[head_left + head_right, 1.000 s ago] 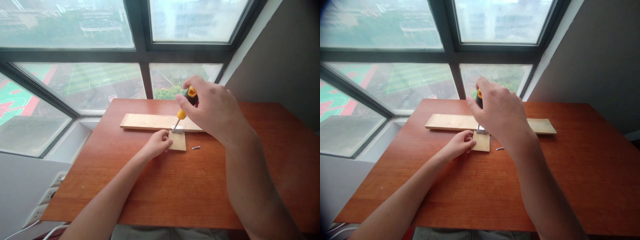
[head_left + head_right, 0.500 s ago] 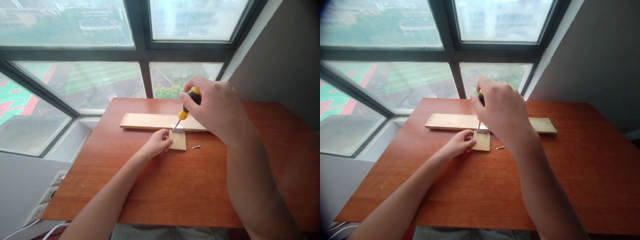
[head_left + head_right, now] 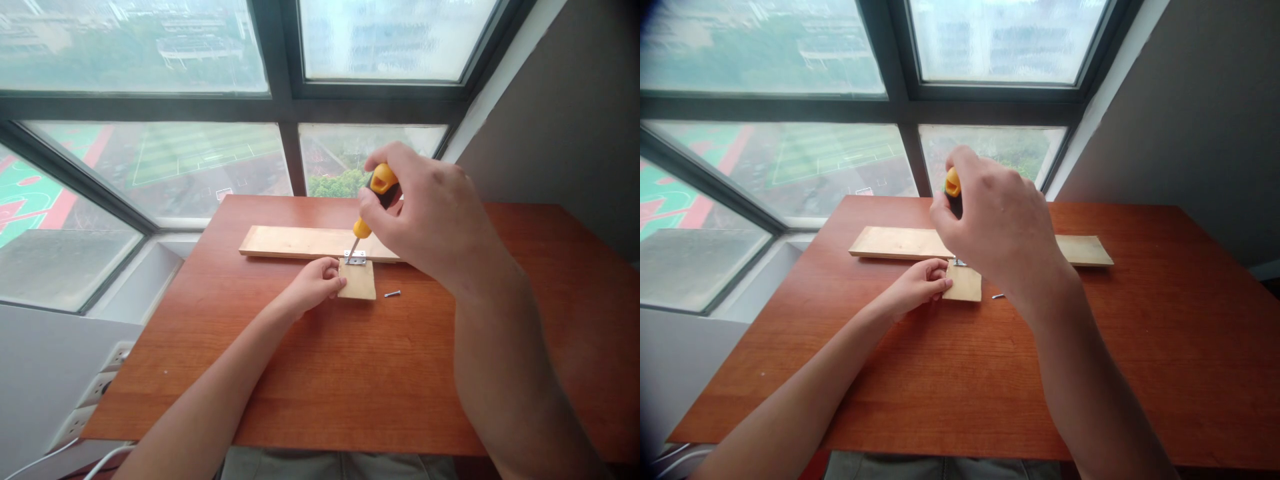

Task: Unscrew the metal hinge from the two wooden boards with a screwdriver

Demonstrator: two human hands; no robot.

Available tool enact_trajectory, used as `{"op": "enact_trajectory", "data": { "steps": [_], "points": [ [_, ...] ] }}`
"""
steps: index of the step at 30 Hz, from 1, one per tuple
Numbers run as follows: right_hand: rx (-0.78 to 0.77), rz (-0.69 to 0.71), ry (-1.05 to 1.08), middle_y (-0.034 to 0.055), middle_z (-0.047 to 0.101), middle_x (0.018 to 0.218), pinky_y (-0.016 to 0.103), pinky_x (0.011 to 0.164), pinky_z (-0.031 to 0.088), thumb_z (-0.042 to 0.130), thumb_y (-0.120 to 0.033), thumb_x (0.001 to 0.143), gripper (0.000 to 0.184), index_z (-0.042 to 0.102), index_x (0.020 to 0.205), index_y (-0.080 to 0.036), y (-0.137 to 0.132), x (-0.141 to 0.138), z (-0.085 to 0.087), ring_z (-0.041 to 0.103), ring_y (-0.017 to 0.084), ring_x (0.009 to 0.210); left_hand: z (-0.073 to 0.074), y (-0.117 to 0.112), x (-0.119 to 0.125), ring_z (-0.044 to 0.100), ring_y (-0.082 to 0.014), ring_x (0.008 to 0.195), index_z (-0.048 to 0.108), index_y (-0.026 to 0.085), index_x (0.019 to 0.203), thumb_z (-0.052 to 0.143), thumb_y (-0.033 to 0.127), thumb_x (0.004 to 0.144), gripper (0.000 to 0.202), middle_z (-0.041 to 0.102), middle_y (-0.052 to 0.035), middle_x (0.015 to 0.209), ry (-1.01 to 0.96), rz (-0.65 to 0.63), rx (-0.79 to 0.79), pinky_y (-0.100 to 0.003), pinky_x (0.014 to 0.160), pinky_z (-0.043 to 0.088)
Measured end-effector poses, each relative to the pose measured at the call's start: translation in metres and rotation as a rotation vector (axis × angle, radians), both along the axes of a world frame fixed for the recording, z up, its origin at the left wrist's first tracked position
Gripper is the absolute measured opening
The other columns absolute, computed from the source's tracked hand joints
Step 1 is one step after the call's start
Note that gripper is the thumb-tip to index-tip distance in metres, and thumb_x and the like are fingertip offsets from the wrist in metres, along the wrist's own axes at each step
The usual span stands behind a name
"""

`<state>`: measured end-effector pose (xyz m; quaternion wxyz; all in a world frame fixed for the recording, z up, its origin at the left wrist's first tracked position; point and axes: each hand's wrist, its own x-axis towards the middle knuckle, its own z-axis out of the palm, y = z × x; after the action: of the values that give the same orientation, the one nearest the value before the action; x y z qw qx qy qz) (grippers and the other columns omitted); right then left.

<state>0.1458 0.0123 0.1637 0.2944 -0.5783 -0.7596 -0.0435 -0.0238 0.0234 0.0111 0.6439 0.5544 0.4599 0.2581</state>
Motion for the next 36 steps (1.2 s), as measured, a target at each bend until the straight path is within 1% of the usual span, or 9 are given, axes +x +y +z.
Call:
{"op": "enact_trajectory", "data": {
  "steps": [3,6,10,17,20,25,27,32,36],
  "points": [
    [-0.006,-0.056,-0.012,0.0050,0.064,0.079,0.038,0.069,0.041,0.049,-0.040,0.089,0.027,0.062,0.107,-0.023,0.003,0.000,-0.001,0.060,0.025,0.074,-0.001,0.000,0.000,0.049,-0.0079,0.053,0.057,0.013,0.097,0.069,0.029,0.078,0.027,0.053,0.0048,0.061,0.011,0.006,0.009,-0.019,0.049,0.036],
    [-0.004,-0.019,-0.002,0.0053,0.065,0.081,0.037,0.070,0.041,0.048,-0.031,0.089,0.026,0.060,0.110,-0.023,0.002,0.002,0.000,0.060,0.024,0.075,-0.001,-0.001,0.000,0.049,-0.0084,0.054,0.057,0.013,0.097,0.068,0.029,0.078,0.027,0.052,0.0049,0.061,0.019,0.009,0.018,-0.019,0.048,0.035],
    [-0.012,0.047,0.015,0.0048,0.068,0.093,0.035,0.071,0.043,0.049,-0.023,0.083,0.033,0.057,0.115,-0.023,-0.003,0.003,0.000,0.060,0.022,0.075,-0.002,0.000,0.000,0.049,-0.0085,0.053,0.056,0.013,0.097,0.068,0.030,0.078,0.028,0.053,0.0042,0.061,0.015,0.001,0.026,-0.019,0.047,0.034],
    [0.026,-0.016,-0.017,0.0055,0.066,0.080,0.036,0.066,0.043,0.053,-0.038,0.087,0.024,0.062,0.105,-0.025,-0.001,0.003,0.000,0.061,0.025,0.076,-0.002,0.000,0.000,0.049,-0.0079,0.053,0.056,0.014,0.096,0.068,0.028,0.078,0.026,0.053,0.0042,0.061,0.003,0.004,0.026,-0.018,0.048,0.034],
    [0.038,-0.020,-0.032,0.0047,0.065,0.078,0.036,0.066,0.043,0.050,-0.032,0.088,0.022,0.062,0.104,-0.024,-0.001,0.003,0.001,0.061,0.024,0.074,-0.001,0.000,0.000,0.049,-0.0076,0.053,0.055,0.014,0.095,0.069,0.028,0.077,0.026,0.053,0.0048,0.061,-0.010,0.013,0.009,-0.018,0.048,0.034],
    [0.003,0.058,0.008,0.0035,0.067,0.092,0.036,0.068,0.045,0.049,-0.023,0.083,0.031,0.058,0.112,-0.024,-0.006,0.002,0.002,0.060,0.021,0.072,0.003,-0.001,0.002,0.051,-0.0080,0.055,0.056,0.014,0.098,0.069,0.027,0.077,0.028,0.055,0.0037,0.064,-0.022,0.031,-0.043,-0.018,0.048,0.035],
    [0.000,0.066,0.016,0.0038,0.067,0.090,0.037,0.069,0.044,0.049,-0.023,0.082,0.032,0.059,0.113,-0.023,-0.006,0.001,0.003,0.060,0.021,0.071,0.006,-0.002,0.003,0.052,-0.0078,0.057,0.056,0.014,0.098,0.068,0.025,0.078,0.026,0.057,0.0028,0.067,-0.026,0.041,-0.079,-0.018,0.049,0.035],
    [0.017,0.033,0.006,0.0029,0.065,0.079,0.038,0.069,0.043,0.049,-0.026,0.083,0.030,0.061,0.110,-0.021,-0.005,0.002,0.004,0.058,0.021,0.067,0.008,-0.004,0.006,0.055,-0.0074,0.062,0.057,0.014,0.092,0.069,0.021,0.075,0.022,0.059,0.0016,0.071,-0.081,0.089,-0.106,-0.019,0.058,0.042],
    [0.013,0.015,0.006,0.0027,0.065,0.081,0.038,0.071,0.044,0.049,-0.025,0.083,0.028,0.060,0.109,-0.024,-0.004,0.002,0.005,0.060,0.022,0.070,0.010,-0.006,0.009,0.059,-0.0082,0.072,0.059,0.014,0.089,0.071,0.016,0.072,0.020,0.062,-0.0012,0.083,-0.127,0.149,-0.153,-0.019,0.066,0.047]
  ]
}}
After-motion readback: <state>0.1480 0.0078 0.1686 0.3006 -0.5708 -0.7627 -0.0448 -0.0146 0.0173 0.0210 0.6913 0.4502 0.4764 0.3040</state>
